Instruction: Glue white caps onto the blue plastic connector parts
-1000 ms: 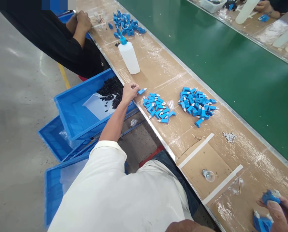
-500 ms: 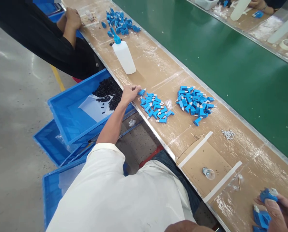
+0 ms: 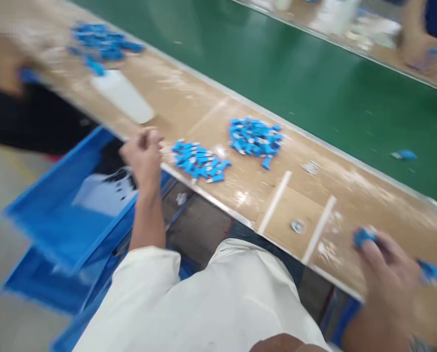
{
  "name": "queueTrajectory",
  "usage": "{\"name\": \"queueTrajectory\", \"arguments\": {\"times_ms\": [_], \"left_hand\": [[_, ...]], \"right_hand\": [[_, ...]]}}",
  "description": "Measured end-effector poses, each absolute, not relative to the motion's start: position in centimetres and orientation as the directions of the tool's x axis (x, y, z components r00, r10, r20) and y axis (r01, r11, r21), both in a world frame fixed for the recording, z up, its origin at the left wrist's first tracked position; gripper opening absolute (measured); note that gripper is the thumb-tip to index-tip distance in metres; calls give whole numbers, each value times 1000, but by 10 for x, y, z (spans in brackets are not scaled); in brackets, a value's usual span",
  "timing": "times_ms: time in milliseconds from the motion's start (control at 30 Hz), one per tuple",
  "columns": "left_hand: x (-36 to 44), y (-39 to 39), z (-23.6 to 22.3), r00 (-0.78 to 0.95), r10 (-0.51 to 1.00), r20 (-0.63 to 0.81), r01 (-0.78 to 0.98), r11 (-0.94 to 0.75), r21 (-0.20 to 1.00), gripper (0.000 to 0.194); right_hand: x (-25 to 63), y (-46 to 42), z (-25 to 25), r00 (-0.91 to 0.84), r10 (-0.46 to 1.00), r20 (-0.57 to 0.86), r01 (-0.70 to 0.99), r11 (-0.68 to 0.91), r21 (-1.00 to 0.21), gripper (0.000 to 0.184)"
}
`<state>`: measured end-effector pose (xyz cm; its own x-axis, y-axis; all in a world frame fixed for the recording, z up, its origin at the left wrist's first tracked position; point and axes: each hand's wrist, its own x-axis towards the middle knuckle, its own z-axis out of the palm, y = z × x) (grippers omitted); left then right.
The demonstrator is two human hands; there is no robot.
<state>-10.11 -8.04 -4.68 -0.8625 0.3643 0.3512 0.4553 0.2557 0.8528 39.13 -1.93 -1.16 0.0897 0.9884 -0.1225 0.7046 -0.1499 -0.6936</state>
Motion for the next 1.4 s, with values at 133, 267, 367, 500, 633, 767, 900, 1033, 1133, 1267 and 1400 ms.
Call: {"name": "queueTrajectory", "arguments": {"times_ms": [133,267,367,500,633,767,900,1033,1133,1267,1400], "left_hand": [[24,-92,-35,-604,767,216,279,-51,959,13],[128,-81,-46,-37,998,-59,-96,55,994,25],[167,-56,-56,36,998,-43,-260,51,964,41],[182,-41,-60,79,996,-34,-274,55,960,43],[189,-34,-59,104,993,-54,-271,80,959,45],[183,-22,-58,161,979,-124,-338,172,925,53],[167,-12,-54,157,965,-208,-322,249,913,48],[153,-1,-52,203,949,-239,-369,300,880,47],[149,9,-54,209,938,-275,-412,340,845,48],[144,21,-58,215,923,-319,-476,384,791,51],[141,23,-59,266,898,-351,-508,440,740,50]], "right_hand": [[349,-24,-22,-24,976,-215,137,-209,-968,51],[347,-32,-40,-132,955,-265,-118,-280,-953,46],[349,-41,-44,-193,949,-248,-154,-279,-948,46],[346,-40,-50,-152,968,-198,-125,-218,-968,53],[336,-43,-47,43,999,-19,51,-21,-998,51],[348,-29,-29,-106,993,49,250,74,-965,47],[390,69,-21,-221,974,47,571,169,-804,35],[425,224,-34,-81,986,144,911,132,-391,40],[429,310,-54,-112,992,63,974,122,-189,63],[424,351,-77,-213,977,-13,961,207,-184,42],[437,318,-77,-286,958,17,931,282,-230,30]]}}
